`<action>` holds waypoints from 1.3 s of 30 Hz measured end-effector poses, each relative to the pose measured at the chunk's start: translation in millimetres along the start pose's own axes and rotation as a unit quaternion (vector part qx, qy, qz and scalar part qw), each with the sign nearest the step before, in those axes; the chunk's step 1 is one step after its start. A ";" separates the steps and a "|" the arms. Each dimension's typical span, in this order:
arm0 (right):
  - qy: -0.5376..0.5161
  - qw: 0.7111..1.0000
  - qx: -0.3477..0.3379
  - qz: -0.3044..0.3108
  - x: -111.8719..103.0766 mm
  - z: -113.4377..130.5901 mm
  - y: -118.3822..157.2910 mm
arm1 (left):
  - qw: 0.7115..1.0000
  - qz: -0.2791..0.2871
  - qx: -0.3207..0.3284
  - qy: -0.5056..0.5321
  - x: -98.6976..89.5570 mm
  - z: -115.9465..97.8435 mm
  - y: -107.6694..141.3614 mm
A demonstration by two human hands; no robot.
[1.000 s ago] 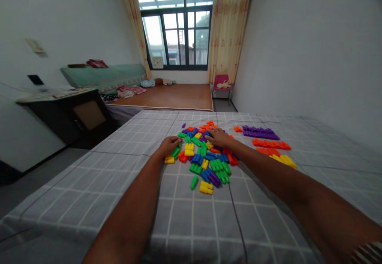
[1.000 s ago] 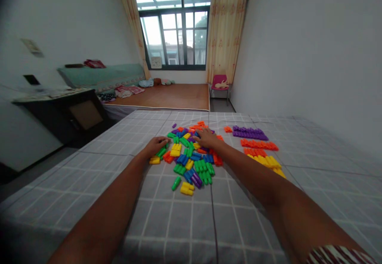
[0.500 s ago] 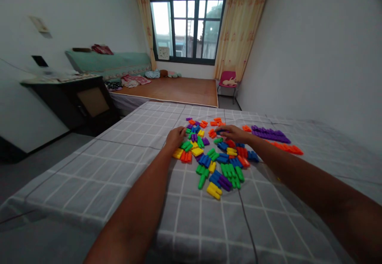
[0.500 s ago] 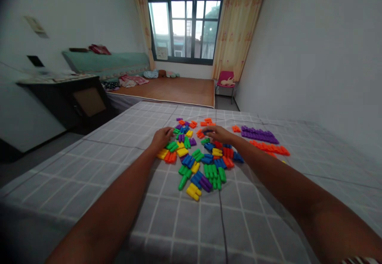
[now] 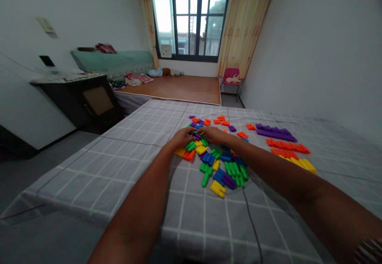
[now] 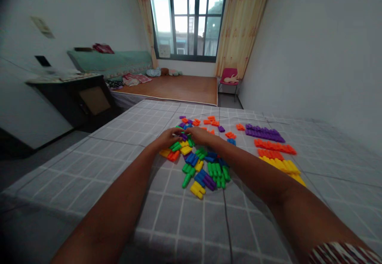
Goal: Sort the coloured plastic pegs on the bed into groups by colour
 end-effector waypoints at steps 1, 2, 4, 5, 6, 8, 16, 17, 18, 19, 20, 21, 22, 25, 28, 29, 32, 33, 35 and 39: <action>-0.001 1.000 0.008 0.013 0.6 -0.2 -0.3 | 1.000 0.004 -0.013 0.003 -0.9 2.9 0.3; -0.002 1.000 0.012 0.024 0.4 -1.9 0.4 | 1.000 0.010 -0.027 0.001 -1.7 5.7 0.6; -0.005 0.999 0.015 0.039 -1.8 -8.9 4.2 | 0.998 0.020 -0.048 -0.023 -3.0 9.5 0.9; -0.008 0.999 0.015 0.047 -3.4 -13.6 7.0 | 0.997 0.018 -0.055 -0.042 -4.0 10.4 1.1; -0.011 0.998 0.011 0.056 -5.0 -18.3 10.3 | 0.996 0.010 -0.061 -0.062 -5.2 10.5 1.3; -0.024 0.997 -0.008 0.077 -7.3 -26.1 16.8 | 0.993 -0.010 -0.075 -0.094 -7.4 9.6 2.0; -0.022 1.000 0.015 -0.008 -5.3 -21.7 27.7 | 0.987 -0.026 -0.092 -0.131 -10.1 5.1 4.2; -0.018 0.999 0.009 -0.032 -8.3 -18.1 31.3 | 0.986 -0.026 -0.095 -0.132 -10.5 6.1 4.2; -0.021 0.998 -0.001 -0.058 -13.1 -15.2 36.8 | 0.986 -0.027 -0.099 -0.133 -11.0 7.5 4.1; -0.028 0.996 -0.012 -0.084 -19.3 -14.1 44.4 | 0.985 -0.027 -0.101 -0.135 -11.7 9.3 3.7; -0.038 0.993 -0.017 -0.109 -26.5 -15.4 54.5 | 0.985 -0.029 -0.103 -0.135 -12.4 11.1 3.2; -0.052 0.990 -0.016 -0.131 -34.3 -20.0 67.1 | 0.985 -0.028 -0.102 -0.135 -13.1 12.8 2.4; -0.067 0.986 -0.007 -0.150 -42.2 -28.2 82.2 | 0.985 -0.030 -0.101 -0.135 -13.8 14.3 1.6; -0.130 0.968 0.061 -0.208 -65.3 -75.8 141.9 | 0.985 -0.029 -0.101 -0.138 -15.2 16.5 -0.2; -0.209 0.919 0.188 -0.275 -83.0 -148.9 215.8 | 0.983 -0.032 -0.112 -0.144 -15.1 15.1 -0.2; -0.227 0.891 0.245 -0.309 -87.1 -174.4 241.9 | 0.982 -0.035 -0.118 -0.143 -14.9 14.2 0.0; -0.244 0.810 0.347 -0.405 -91.5 -233.8 310.6 | 0.981 -0.041 -0.127 -0.138 -13.2 11.2 0.6; -0.254 0.793 0.360 -0.420 -89.2 -246.3 327.2 | 0.981 -0.044 -0.129 -0.137 -12.7 10.5 0.7; -0.274 0.776 0.374 -0.429 -80.4 -261.1 348.0 | 0.980 -0.047 -0.132 -0.138 -11.7 10.0 0.6; -0.275 0.795 0.378 -0.386 -61.1 -264.3 344.5 | 0.980 -0.049 -0.131 -0.140 -11.1 12.3 0.3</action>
Point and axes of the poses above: each hand's wrist, its own y-axis away from the middle knuckle, its own x-axis out of the palm, z = x × y, the point moved 3 cm from there along -y, towards the middle knuckle, and after that the axes turned 3 degrees about -x, right-handed, at the moved point
